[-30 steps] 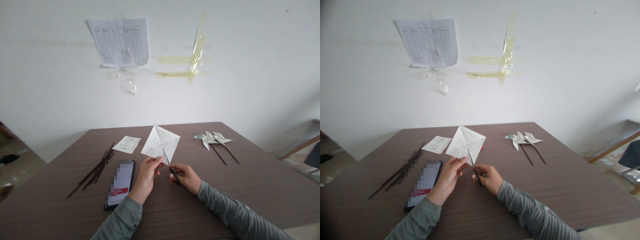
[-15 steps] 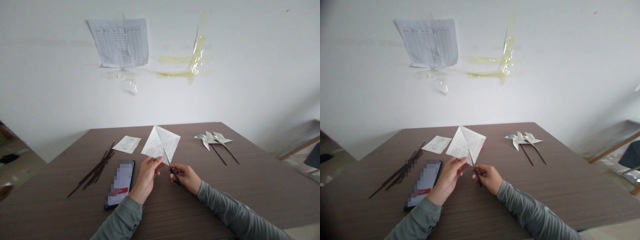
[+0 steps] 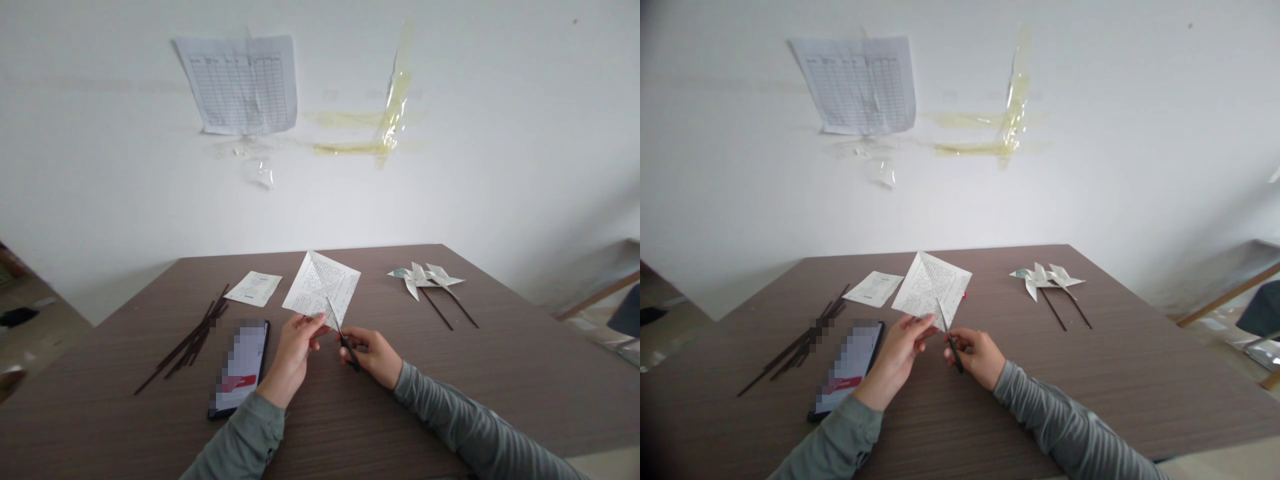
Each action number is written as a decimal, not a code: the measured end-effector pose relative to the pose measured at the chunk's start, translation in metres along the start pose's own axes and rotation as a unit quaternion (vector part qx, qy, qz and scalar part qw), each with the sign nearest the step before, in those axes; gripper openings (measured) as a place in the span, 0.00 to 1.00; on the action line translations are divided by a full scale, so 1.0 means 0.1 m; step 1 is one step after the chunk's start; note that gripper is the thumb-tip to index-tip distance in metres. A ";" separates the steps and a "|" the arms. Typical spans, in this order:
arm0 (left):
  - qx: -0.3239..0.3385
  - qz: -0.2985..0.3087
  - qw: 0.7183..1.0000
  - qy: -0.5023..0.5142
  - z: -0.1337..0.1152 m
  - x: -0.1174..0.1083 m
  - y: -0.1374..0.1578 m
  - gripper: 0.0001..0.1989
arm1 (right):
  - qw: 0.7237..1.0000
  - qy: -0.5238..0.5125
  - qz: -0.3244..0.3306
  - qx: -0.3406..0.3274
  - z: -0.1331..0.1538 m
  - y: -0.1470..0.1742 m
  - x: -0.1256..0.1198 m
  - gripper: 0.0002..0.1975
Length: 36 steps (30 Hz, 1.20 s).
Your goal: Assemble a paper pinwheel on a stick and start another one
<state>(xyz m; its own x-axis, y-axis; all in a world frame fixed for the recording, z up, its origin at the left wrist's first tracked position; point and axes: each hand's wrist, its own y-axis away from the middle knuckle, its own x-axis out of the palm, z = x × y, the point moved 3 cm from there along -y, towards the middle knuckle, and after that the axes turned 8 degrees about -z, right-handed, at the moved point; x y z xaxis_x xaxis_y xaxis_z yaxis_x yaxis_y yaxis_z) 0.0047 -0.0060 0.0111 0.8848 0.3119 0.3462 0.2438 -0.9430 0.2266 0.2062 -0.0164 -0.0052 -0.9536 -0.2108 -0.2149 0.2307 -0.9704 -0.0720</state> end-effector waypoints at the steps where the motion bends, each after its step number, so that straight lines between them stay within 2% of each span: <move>1: 0.001 0.000 1.000 -0.001 0.00 0.00 0.00 0.25 | 1.000 -0.001 -0.001 -0.003 0.00 0.00 0.00 0.27; 14: -0.006 0.002 1.000 -0.009 0.03 -0.01 -0.02 0.23 | 0.999 -0.025 0.004 -0.038 -0.03 -0.03 -0.01 0.29; 21: -0.009 0.000 1.000 -0.010 0.02 0.00 -0.01 0.24 | 0.999 -0.028 0.001 -0.022 -0.06 -0.03 0.00 0.31; 30: -0.008 0.002 1.000 -0.012 0.02 0.00 -0.02 0.25 | 0.999 -0.033 -0.006 -0.008 -0.03 -0.02 0.00 0.29; 36: -0.001 0.005 1.000 -0.009 -0.01 0.00 0.01 0.22 | 0.999 -0.036 -0.001 -0.015 -0.08 -0.04 0.01 0.30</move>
<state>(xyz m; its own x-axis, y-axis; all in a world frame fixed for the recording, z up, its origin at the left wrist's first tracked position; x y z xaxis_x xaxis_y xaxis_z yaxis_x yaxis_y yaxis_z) 0.0047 -0.0065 0.0118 0.8945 0.2994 0.3321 0.2335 -0.9462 0.2242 0.2055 -0.0115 -0.0125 -0.9652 -0.2181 -0.1443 0.2337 -0.9669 -0.1020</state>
